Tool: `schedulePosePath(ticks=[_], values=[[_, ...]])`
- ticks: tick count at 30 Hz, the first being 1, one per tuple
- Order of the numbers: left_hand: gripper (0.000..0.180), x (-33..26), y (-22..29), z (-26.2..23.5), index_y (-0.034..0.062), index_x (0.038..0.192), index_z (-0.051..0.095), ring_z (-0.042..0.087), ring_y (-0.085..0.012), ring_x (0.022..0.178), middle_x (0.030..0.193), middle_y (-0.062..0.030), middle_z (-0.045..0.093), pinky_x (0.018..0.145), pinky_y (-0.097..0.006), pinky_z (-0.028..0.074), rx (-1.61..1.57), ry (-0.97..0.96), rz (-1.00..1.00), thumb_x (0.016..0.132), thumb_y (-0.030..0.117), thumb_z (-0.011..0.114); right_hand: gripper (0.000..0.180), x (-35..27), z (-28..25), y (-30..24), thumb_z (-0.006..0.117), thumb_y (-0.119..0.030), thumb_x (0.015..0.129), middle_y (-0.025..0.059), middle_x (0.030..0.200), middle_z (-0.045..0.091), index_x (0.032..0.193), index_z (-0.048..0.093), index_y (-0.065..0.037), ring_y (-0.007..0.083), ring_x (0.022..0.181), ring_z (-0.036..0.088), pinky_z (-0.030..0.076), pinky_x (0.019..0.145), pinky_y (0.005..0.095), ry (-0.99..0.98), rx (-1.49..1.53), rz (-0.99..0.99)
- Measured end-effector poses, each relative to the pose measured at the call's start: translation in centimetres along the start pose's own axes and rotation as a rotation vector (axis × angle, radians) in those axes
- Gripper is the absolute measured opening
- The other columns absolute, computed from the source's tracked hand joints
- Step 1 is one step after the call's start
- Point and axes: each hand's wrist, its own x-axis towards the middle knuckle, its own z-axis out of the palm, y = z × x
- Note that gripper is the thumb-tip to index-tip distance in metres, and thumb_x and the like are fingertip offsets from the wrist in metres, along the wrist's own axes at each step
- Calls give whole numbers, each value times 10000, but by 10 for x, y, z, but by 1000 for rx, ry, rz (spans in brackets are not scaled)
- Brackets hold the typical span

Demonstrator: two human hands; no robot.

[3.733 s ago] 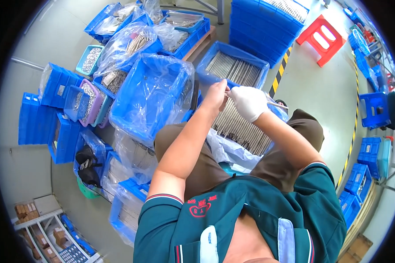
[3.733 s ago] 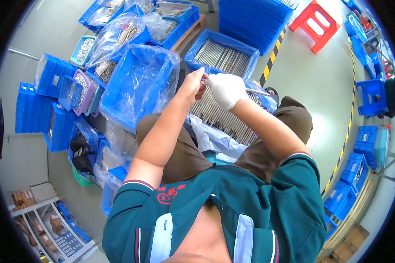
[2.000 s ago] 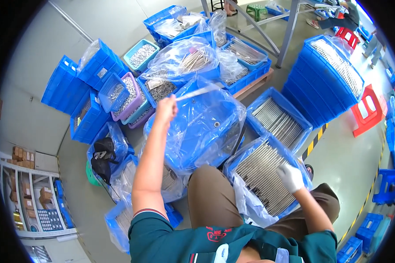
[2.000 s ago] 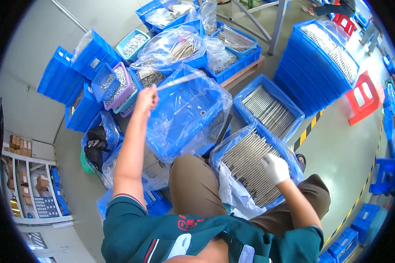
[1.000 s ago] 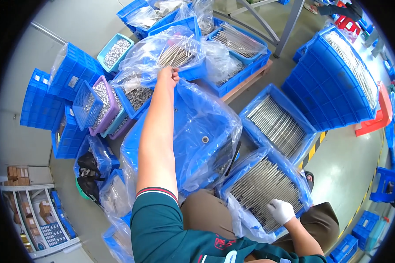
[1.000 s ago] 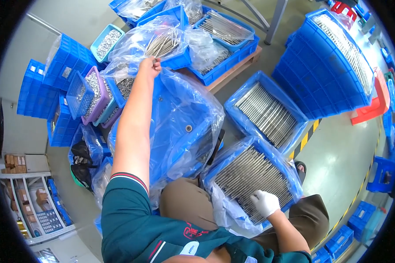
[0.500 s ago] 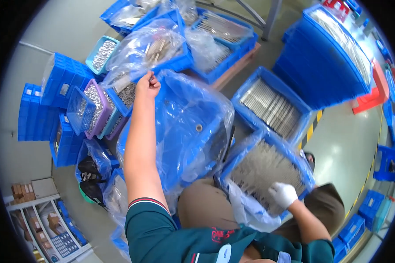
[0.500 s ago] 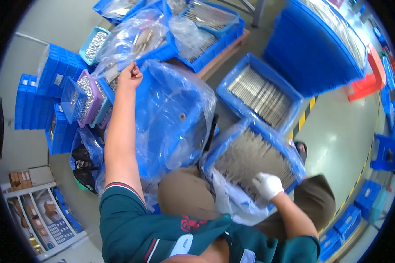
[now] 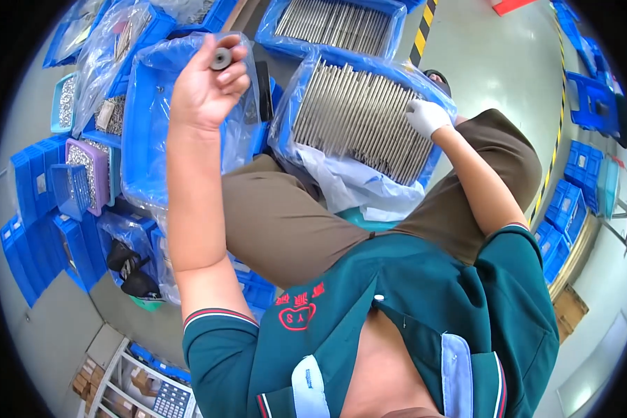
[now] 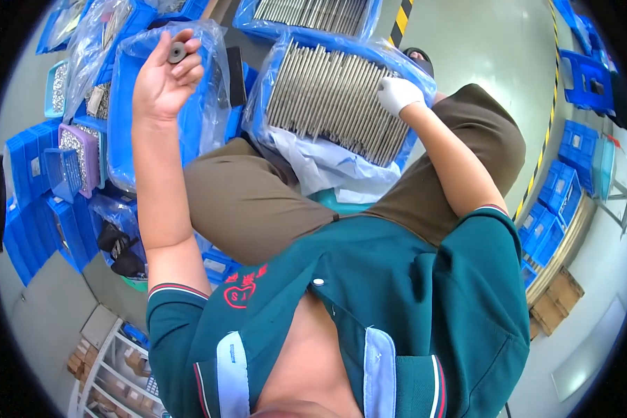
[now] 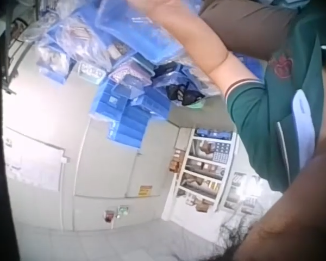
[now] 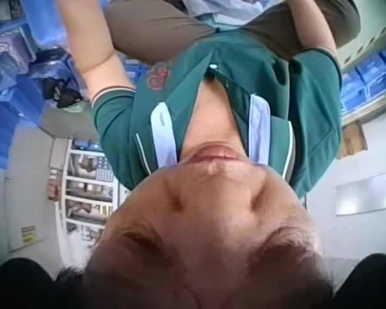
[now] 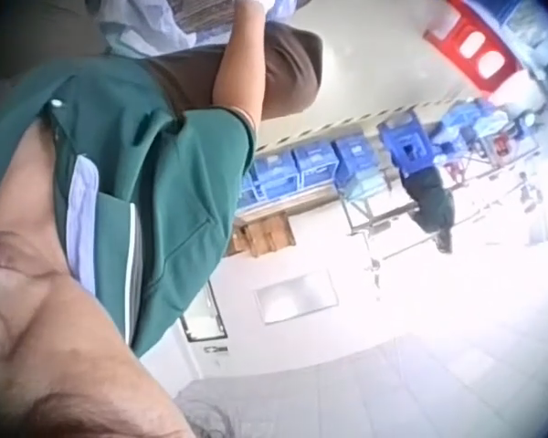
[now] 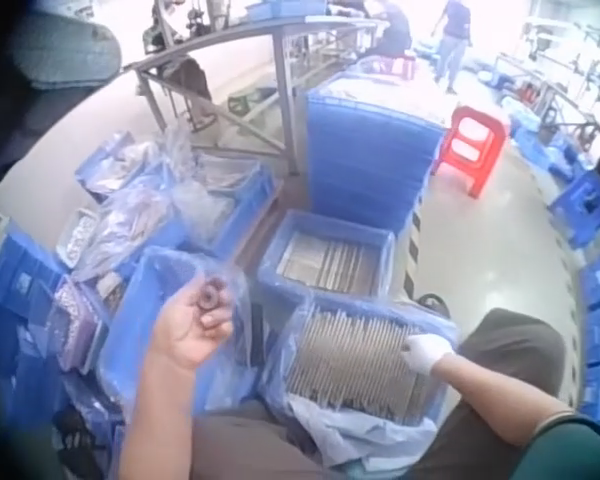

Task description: The recorder is sorting and inspecting thin metal rods into plastic bins.

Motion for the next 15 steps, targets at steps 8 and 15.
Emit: schedulePosePath(ticks=[8, 15], values=[[291, -26, -61, 26, 3, 948, 553, 443, -130, 528, 798, -107, 566, 466, -241, 331, -76, 87, 21, 937, 284, 481, 199, 7, 72, 45, 563, -195, 764, 215, 760, 636, 778, 643, -14, 331, 749, 644, 516, 700, 392, -334, -394, -278], [244, -19, -79, 11, 4, 962, 548, 450, -130, 517, 789, -96, 576, 444, -233, 327, 29, 295, 8, 931, 242, 500, 484, -29, 66, -31, 634, -365, 693, 237, 1059, 612, 996, 649, 13, 314, 1026, 597, 481, 868, 348, -47, 257, 565]])
